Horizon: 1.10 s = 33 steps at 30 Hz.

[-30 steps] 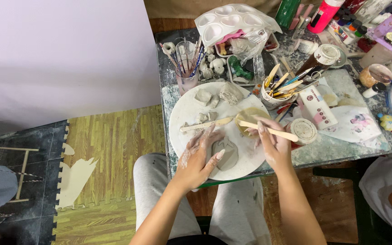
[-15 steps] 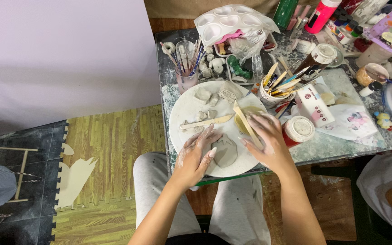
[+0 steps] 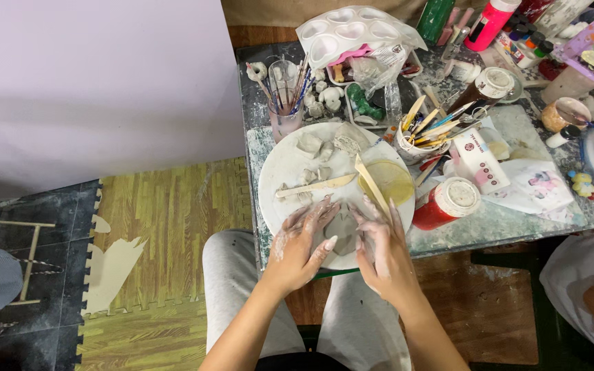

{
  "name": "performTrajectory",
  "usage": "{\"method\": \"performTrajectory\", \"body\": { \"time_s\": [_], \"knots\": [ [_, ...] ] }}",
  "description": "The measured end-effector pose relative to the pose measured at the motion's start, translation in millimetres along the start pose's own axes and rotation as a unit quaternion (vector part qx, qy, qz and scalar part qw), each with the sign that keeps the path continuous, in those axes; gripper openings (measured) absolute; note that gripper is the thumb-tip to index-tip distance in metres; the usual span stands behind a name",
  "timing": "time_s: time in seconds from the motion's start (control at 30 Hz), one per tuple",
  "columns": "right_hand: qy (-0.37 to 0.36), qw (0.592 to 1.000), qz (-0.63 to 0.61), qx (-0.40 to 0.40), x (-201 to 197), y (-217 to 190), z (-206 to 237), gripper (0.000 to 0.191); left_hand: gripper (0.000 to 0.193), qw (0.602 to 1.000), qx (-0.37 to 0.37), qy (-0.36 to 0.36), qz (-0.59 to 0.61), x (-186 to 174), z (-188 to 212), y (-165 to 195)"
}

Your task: The person shapes a lump of clay on a rotating pottery wheel using wooden modeling tools and their hands. They repeatedly smooth and refine the surface, occasionally rotating the wheel to access different sides.

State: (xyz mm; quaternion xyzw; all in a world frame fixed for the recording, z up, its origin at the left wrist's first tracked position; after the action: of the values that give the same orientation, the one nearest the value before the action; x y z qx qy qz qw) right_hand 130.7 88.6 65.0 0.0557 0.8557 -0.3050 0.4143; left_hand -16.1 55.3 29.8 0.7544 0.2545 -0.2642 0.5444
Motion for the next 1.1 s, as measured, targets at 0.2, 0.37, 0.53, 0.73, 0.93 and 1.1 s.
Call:
{"method": "performTrajectory", "body": {
  "time_s": [0.2, 0.37, 0.53, 0.73, 0.93, 1.1],
  "knots": [
    [0.003, 0.980, -0.172, 0.103, 4.5, 34.3, -3.5, 0.029, 0.069, 1.000, 0.003, 0.000, 0.024, 0.7, -0.8, -2.7],
    [0.041, 0.969, -0.215, 0.113, 8.0, 57.4, 0.4, 0.030, 0.067, 1.000, 0.011, -0.001, 0.020, 1.0, 0.5, -1.3],
    [0.137, 0.981, -0.104, 0.087, -19.1, 58.4, 2.6, 0.029, 0.065, 0.999, 0.020, 0.011, 0.032, -1.2, -5.7, -9.0],
    [0.108, 0.985, 0.051, 0.123, -26.1, 53.0, 6.7, 0.032, 0.052, 0.998, -0.002, 0.024, 0.058, -16.6, -17.3, -33.8],
    [0.168, 0.979, 0.064, 0.097, -22.5, 38.3, 15.8, 0.030, 0.058, 0.998, -0.021, 0.063, 0.021, -18.4, -3.2, -30.7],
    [0.124, 0.990, 0.003, 0.061, 4.2, 14.8, 16.8, 0.069, 0.067, 0.998, 0.012, 0.058, -0.022, -3.1, 7.4, -15.6]
  ]
}}
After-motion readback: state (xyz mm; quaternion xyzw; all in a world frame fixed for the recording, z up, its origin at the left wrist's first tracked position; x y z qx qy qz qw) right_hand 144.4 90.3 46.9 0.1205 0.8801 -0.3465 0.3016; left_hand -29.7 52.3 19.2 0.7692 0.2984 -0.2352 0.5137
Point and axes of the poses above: each hand's wrist, its own z-axis away from the middle knuckle, its own x-axis out of the palm, y = z × x, the point moved 9 cm from there along -z, towards the middle knuckle, and after that the axes turned 8 degrees about -y, right-handed, at the moved point
